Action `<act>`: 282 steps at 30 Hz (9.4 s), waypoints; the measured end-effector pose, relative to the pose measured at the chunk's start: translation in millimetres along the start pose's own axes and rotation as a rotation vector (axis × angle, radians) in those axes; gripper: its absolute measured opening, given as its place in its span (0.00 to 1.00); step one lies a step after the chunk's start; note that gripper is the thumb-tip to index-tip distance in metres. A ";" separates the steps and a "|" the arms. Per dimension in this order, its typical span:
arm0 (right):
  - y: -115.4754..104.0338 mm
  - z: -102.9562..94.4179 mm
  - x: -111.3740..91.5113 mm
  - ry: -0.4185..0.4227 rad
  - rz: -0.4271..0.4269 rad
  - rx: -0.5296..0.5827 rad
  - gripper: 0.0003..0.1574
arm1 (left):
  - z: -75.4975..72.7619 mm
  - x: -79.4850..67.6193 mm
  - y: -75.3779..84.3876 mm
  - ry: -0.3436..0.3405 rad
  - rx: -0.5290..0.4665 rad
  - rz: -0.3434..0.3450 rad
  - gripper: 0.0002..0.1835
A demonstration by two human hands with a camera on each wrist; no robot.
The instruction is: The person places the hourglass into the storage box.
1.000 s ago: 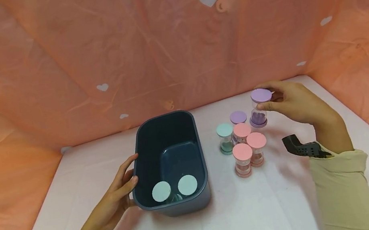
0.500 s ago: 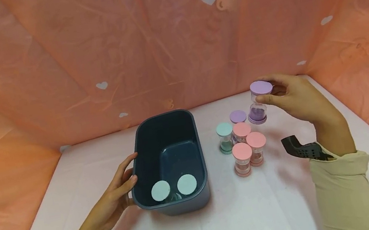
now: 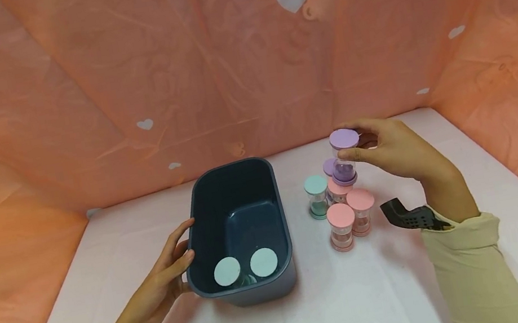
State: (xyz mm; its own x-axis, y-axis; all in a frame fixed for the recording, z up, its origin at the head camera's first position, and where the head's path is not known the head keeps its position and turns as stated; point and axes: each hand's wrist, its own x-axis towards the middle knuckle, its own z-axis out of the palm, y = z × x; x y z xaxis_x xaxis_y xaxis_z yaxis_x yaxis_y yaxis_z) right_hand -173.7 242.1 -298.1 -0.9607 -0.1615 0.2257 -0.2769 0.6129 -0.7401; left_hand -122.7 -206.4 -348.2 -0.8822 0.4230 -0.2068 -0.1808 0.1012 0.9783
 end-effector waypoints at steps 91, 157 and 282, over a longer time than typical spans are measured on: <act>-82.2 79.5 -7.3 -0.091 -0.334 0.163 0.31 | -0.5 -1.7 1.5 0.006 0.000 0.001 0.34; -82.3 84.6 -4.9 -0.325 -0.209 -0.163 0.27 | -1.4 -2.0 2.0 -0.013 -0.006 0.003 0.33; 56.3 12.0 11.9 -0.212 0.003 -0.067 0.31 | -1.0 -3.3 2.0 0.000 -0.019 0.003 0.33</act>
State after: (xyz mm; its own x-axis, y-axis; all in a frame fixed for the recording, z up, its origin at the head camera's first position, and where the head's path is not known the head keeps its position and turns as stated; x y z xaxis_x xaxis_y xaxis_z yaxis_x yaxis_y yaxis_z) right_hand -201.0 265.4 -344.7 -0.9459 -0.3145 0.0797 -0.2788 0.6623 -0.6955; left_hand -120.6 -208.6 -345.5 -0.8827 0.4232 -0.2043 -0.1867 0.0830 0.9789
